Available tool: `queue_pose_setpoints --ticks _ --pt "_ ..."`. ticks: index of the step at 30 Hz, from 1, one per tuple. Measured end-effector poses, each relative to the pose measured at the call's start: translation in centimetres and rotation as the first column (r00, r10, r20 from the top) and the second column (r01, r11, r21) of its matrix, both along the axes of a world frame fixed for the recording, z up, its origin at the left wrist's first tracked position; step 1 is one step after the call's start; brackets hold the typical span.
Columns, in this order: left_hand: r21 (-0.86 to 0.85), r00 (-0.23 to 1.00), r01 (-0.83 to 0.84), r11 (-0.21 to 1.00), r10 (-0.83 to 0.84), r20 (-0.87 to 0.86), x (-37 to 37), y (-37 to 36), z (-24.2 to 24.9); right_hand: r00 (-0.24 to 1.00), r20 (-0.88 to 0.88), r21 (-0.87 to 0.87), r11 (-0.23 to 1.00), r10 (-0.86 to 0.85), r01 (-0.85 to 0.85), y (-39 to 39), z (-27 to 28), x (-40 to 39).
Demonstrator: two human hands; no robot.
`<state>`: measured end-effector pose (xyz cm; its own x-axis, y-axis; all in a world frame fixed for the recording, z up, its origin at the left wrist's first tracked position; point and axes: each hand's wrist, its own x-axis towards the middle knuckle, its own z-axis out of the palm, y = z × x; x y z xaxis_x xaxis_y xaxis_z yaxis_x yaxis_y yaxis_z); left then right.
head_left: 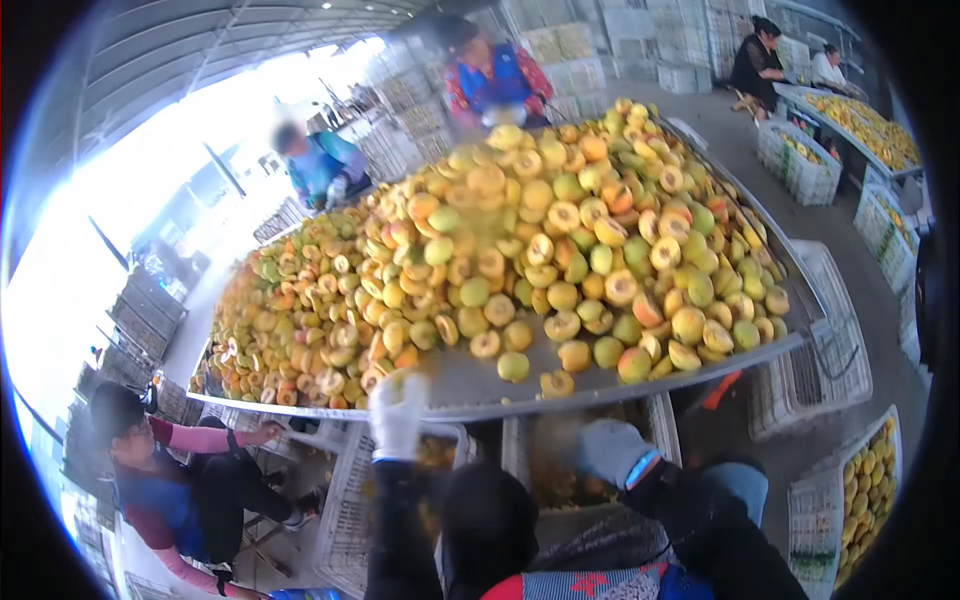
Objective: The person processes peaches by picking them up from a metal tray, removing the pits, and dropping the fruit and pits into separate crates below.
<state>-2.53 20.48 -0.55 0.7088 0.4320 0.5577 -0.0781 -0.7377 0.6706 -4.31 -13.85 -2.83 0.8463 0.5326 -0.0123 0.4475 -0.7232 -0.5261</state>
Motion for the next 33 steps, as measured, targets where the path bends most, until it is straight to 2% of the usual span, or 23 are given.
queue_pose_setpoints --ticks 1,2,3,5,7,8,9,13,15,17,18,19,20,21,22,23,25,27,28,29,30,31,33 --pt "-0.32 0.975 0.2 0.926 -0.219 -0.025 1.8 -2.8 1.3 0.998 0.035 -0.07 0.996 0.054 -0.052 0.1 -2.9 0.8" --pt "-0.115 0.972 0.215 0.97 -0.224 -0.071 5.1 -3.9 -0.2 0.998 -0.041 -0.124 0.991 0.046 -0.051 0.6 -2.1 1.2" --pt "-0.063 0.938 0.296 0.953 -0.303 -0.167 6.9 -6.4 0.5 0.992 -0.123 -0.179 0.982 0.029 -0.051 0.8 -1.0 1.4" --pt "0.27 0.895 0.371 0.888 -0.264 -0.359 10.9 -9.4 0.3 0.982 -0.187 -0.123 0.992 0.012 -0.035 0.7 0.0 1.8" --pt "0.103 0.721 0.492 0.864 -0.339 -0.604 13.8 -11.0 -0.6 0.974 -0.227 -0.105 0.994 0.001 -0.026 0.5 -0.5 2.0" --pt "0.184 0.638 0.501 0.846 -0.218 -0.738 14.1 -12.2 0.0 0.974 -0.227 -0.109 0.994 0.0 -0.025 0.6 -1.2 2.2" --pt "0.292 0.696 0.548 0.784 -0.234 -0.678 14.6 -11.8 -2.1 0.974 -0.225 -0.112 0.994 -0.006 -0.019 0.4 -1.6 2.3" --pt "0.258 0.684 0.551 0.793 -0.253 -0.685 15.2 -11.3 -2.2 0.979 -0.203 -0.13 0.99 0.025 -0.053 0.8 -0.4 2.4" --pt "0.104 0.67 0.563 0.82 -0.38 -0.638 15.2 -9.8 -2.7 0.982 -0.18 -0.102 0.992 0.056 -0.075 0.6 -0.6 2.2" --pt "-0.023 0.797 0.505 0.863 -0.476 -0.372 14.6 -9.5 -2.9 1.0 0.011 0.065 0.997 0.028 -0.029 0.2 -0.5 2.0" --pt "-0.493 0.736 0.492 0.717 -0.645 -0.204 13.7 -9.7 -2.4 0.992 0.128 0.144 0.989 0.011 -0.03 0.4 -2.0 2.2" --pt "-0.502 0.718 0.56 0.659 -0.689 -0.104 13.8 -9.1 -2.5 0.973 0.228 0.22 0.975 -0.038 -0.014 0.6 -2.5 2.4" --pt "-0.835 0.7 0.46 0.302 -0.702 0.132 12.3 -10.2 -1.0 0.936 0.333 0.31 0.951 -0.116 0.008 1.1 -2.3 2.6" --pt "-0.927 0.676 0.371 0.054 -0.7 0.23 10.3 -10.3 0.7 0.896 0.393 0.384 0.922 -0.205 0.042 1.5 -2.1 2.8" --pt "-0.901 0.673 0.428 0.067 -0.689 0.268 8.3 -11.6 2.1 0.857 0.429 0.435 0.897 -0.284 0.079 2.1 -1.8 2.9" --pt "-0.867 0.662 0.492 0.082 -0.682 0.311 6.9 -12.4 2.7 0.877 0.309 0.469 0.861 -0.368 0.196 2.1 0.4 2.3" --pt "-0.418 0.72 0.675 0.608 -0.666 0.193 5.5 -13.5 2.2 0.897 0.366 0.239 0.956 -0.249 0.168 2.2 -1.3 3.0" --pt "-0.042 0.763 0.641 0.767 -0.629 0.15 4.9 -14.3 1.3 0.868 0.433 0.193 0.966 -0.244 0.175 2.7 -2.3 3.3" --pt "0.002 0.77 0.627 0.779 -0.621 0.145 4.7 -14.7 1.1 0.863 0.447 0.179 0.969 -0.234 0.17 2.8 -2.3 3.3" --pt "-0.294 0.695 0.714 0.636 -0.696 0.18 4.5 -15.2 1.1 0.859 0.461 0.165 0.972 -0.224 0.165 3.0 -2.3 3.3" --pt "-0.588 0.638 0.708 0.392 -0.712 0.293 4.3 -15.8 1.1 0.865 0.455 0.161 0.975 -0.212 0.154 3.0 -2.2 3.4" --pt "-0.777 0.646 0.614 0.139 -0.654 0.394 4.1 -16.4 1.2 0.889 0.405 0.16 0.974 -0.212 0.16 3.0 -1.8 3.4" --pt "-0.777 0.61 0.618 0.123 -0.698 0.375 4.0 -16.7 1.3 0.939 0.257 0.157 0.969 -0.226 0.191 2.9 -0.4 3.0"
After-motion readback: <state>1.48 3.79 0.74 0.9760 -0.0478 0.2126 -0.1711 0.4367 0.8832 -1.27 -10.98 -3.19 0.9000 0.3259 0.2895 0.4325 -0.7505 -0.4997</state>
